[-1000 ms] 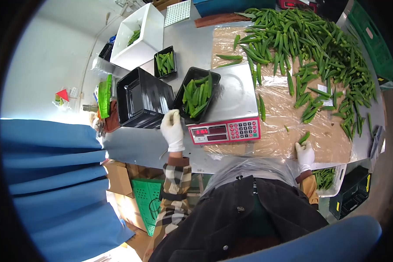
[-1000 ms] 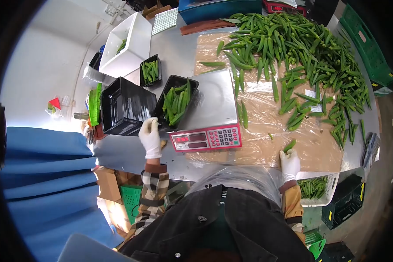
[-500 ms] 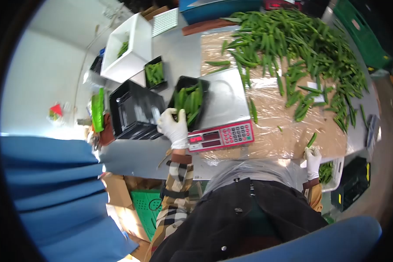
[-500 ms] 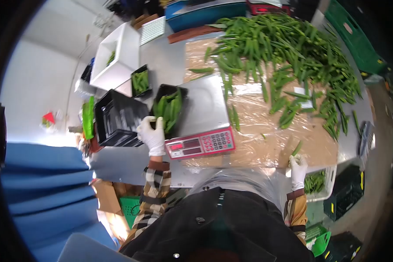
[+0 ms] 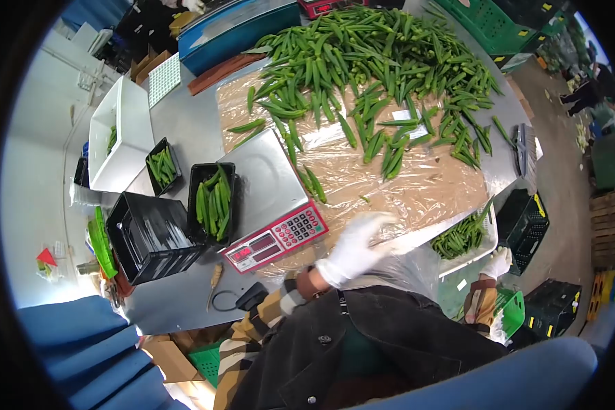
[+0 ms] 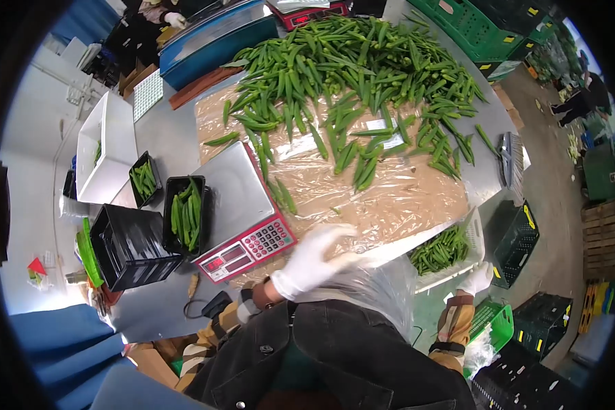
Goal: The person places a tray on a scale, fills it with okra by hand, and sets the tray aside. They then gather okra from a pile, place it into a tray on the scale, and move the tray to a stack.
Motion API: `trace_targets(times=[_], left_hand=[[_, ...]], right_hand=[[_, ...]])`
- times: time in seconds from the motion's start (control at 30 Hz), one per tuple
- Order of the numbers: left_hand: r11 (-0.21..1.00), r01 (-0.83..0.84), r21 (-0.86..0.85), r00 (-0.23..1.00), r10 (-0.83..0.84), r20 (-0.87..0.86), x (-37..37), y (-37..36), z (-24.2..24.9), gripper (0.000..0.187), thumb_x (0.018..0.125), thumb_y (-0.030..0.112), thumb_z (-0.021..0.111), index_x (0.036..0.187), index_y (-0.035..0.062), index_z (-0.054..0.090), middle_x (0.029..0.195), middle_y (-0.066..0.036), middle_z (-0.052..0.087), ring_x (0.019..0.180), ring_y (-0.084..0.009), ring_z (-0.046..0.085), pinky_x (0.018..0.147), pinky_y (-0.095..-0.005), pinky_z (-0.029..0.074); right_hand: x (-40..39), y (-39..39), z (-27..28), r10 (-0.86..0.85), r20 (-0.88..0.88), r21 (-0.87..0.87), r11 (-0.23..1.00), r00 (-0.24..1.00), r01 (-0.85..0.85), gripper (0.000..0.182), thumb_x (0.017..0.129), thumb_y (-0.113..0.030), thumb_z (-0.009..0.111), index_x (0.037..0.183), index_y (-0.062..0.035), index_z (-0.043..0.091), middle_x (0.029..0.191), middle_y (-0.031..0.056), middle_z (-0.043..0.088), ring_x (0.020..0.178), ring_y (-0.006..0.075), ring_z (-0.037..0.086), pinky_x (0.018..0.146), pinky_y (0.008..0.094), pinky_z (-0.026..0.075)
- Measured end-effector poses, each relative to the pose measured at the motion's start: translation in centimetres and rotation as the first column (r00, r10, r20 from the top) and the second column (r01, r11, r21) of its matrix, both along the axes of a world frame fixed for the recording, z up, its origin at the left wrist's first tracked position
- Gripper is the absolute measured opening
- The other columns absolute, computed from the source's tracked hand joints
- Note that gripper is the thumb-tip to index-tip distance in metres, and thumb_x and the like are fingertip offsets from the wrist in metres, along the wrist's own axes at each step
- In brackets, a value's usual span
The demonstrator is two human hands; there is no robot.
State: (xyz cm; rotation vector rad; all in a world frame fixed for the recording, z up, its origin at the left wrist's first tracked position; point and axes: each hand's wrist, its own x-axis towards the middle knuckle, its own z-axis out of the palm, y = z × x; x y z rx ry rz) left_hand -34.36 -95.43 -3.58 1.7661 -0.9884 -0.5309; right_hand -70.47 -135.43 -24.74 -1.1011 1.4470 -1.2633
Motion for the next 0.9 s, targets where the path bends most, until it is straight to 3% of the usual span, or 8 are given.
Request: trace_targets(times=[0.13, 0.2, 0.33, 0.43, 0.57, 0.73, 0.83, 0.9], left_hand=[[0.969, -0.173, 0.178, 0.981, 0.186, -0.059, 0.5, 3.5, -3.2, 0.031, 0.087, 0.024, 0.072, 0.112, 0.0062, 0.065, 0.111, -0.016, 0.067, 0.107, -0.0333, 0.063, 0.093, -0.0390, 0.048], [0.967, -0.174, 0.187, 0.971, 0.200, -0.128, -0.2, 4.5, -3.9, 0.031, 0.088, 0.023, 0.071, 0.113, 0.0055, 0.065, 0.111, -0.016, 0.067, 0.106, -0.0330, 0.064, 0.091, -0.0383, 0.049], [0.960, -0.209, 0.189, 0.936, 0.252, -0.247, -1.3, 6.1, -4.4, 0.030, 0.088, 0.020, 0.071, 0.114, 0.0044, 0.064, 0.111, -0.016, 0.067, 0.104, -0.0323, 0.064, 0.090, -0.0367, 0.050], [0.932, -0.314, 0.181, 0.924, 0.343, -0.166, -1.1, 7.2, -4.5, 0.029, 0.088, 0.018, 0.071, 0.112, 0.0035, 0.063, 0.108, -0.015, 0.067, 0.102, -0.0307, 0.065, 0.089, -0.0367, 0.050], [0.901, -0.382, 0.207, 0.902, 0.412, -0.127, -1.4, 8.6, -5.2, 0.027, 0.090, 0.015, 0.069, 0.112, 0.0013, 0.062, 0.108, -0.013, 0.067, 0.104, -0.0254, 0.064, 0.092, -0.0343, 0.049], [0.916, -0.333, 0.222, 0.893, 0.382, -0.238, -1.7, 8.5, -5.1, 0.027, 0.090, 0.013, 0.069, 0.113, 0.0006, 0.062, 0.112, -0.013, 0.066, 0.108, -0.0242, 0.063, 0.096, -0.0341, 0.047], [0.915, -0.372, 0.154, 0.905, 0.394, -0.158, -2.0, 8.8, -6.1, 0.028, 0.090, 0.021, 0.069, 0.112, 0.0041, 0.062, 0.109, -0.012, 0.067, 0.103, -0.0276, 0.065, 0.089, -0.0366, 0.050], [0.902, -0.408, 0.144, 0.888, 0.428, -0.167, -1.8, 9.3, -6.1, 0.029, 0.090, 0.022, 0.069, 0.113, 0.0038, 0.063, 0.109, -0.013, 0.067, 0.104, -0.0271, 0.065, 0.090, -0.0361, 0.050]], right_hand=[[11.8, 5.1, 4.0, 0.292, -0.118, -0.137, 0.942, 0.949, -0.306, 0.026, 0.097, -0.012, 0.061, 0.121, -0.0008, 0.063, 0.097, 0.0079, 0.069, 0.081, 0.0145, 0.065, 0.064, 0.0241, 0.051], [19.9, 9.2, 6.0, 0.491, -0.127, 0.029, 0.870, 0.862, -0.492, 0.023, 0.091, -0.012, 0.069, 0.110, 0.0001, 0.067, 0.090, 0.0065, 0.070, 0.077, 0.0117, 0.064, 0.068, 0.0247, 0.052], [32.3, 12.4, -0.2, 0.672, -0.542, 0.091, 0.644, 0.505, -0.760, 0.046, 0.085, -0.039, 0.074, 0.113, -0.0032, 0.066, 0.095, 0.0181, 0.072, 0.084, 0.0338, 0.069, 0.078, 0.0400, 0.054], [38.5, 15.1, 3.2, 0.554, -0.811, 0.323, 0.693, 0.189, -0.645, 0.069, 0.080, -0.063, 0.067, 0.110, -0.0013, 0.062, 0.103, 0.0271, 0.069, 0.099, 0.0470, 0.064, 0.088, 0.0515, 0.049], [39.5, 12.6, 1.7, 0.650, -0.748, 0.329, 0.540, 0.136, -0.775, 0.042, 0.080, -0.041, 0.072, 0.094, -0.0018, 0.070, 0.090, 0.0242, 0.071, 0.087, 0.0392, 0.069, 0.078, 0.0468, 0.053], [38.8, 13.9, 4.6, 0.584, -0.809, 0.425, 0.508, -0.063, -0.749, 0.053, 0.073, -0.047, 0.070, 0.095, 0.0012, 0.068, 0.097, 0.0269, 0.069, 0.094, 0.0442, 0.066, 0.083, 0.0486, 0.052], [38.2, 14.5, 4.1, 0.519, -0.848, 0.397, 0.493, -0.105, -0.774, 0.049, 0.074, -0.041, 0.073, 0.095, 0.0034, 0.068, 0.091, 0.0250, 0.071, 0.088, 0.0353, 0.070, 0.077, 0.0428, 0.055], [38.3, 15.3, 5.3, 0.793, -0.609, 0.497, 0.364, -0.019, -0.788, 0.035, 0.079, -0.030, 0.073, 0.092, 0.0025, 0.068, 0.084, 0.0182, 0.071, 0.074, 0.0259, 0.069, 0.065, 0.0367, 0.053]])
